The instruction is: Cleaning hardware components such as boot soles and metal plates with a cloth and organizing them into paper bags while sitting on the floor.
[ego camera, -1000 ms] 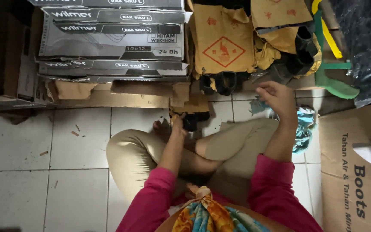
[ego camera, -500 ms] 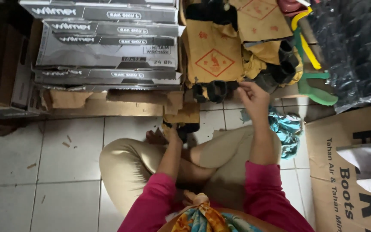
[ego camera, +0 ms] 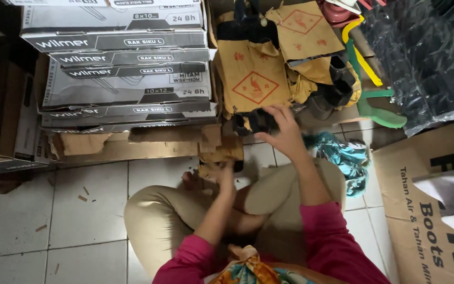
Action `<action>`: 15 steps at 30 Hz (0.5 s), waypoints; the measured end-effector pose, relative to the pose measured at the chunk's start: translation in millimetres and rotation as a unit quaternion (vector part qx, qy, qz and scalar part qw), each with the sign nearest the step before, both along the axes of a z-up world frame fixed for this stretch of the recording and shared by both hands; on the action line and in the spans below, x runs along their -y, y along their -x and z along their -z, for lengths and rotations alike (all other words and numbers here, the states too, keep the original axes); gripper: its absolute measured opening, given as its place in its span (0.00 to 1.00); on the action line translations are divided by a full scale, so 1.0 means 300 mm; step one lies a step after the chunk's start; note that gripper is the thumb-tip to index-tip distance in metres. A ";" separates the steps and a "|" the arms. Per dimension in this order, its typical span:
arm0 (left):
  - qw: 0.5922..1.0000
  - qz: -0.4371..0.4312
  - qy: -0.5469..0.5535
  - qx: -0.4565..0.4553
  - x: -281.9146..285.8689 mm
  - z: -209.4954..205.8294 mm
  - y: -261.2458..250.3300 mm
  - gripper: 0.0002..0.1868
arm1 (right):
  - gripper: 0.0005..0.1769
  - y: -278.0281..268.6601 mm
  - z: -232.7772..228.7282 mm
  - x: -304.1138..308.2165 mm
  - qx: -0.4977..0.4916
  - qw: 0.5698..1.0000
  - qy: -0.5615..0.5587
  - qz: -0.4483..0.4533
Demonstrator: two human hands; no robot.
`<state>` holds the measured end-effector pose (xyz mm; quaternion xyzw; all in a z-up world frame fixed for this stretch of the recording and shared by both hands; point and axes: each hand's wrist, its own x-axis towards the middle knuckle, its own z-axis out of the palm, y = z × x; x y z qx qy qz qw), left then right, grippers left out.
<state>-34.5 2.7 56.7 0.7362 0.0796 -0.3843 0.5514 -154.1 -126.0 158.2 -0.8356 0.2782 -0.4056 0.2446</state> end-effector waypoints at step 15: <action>0.965 0.214 0.097 0.116 0.034 0.210 -0.070 0.22 | 0.46 -0.443 -0.222 0.752 -0.131 0.985 0.112 0.030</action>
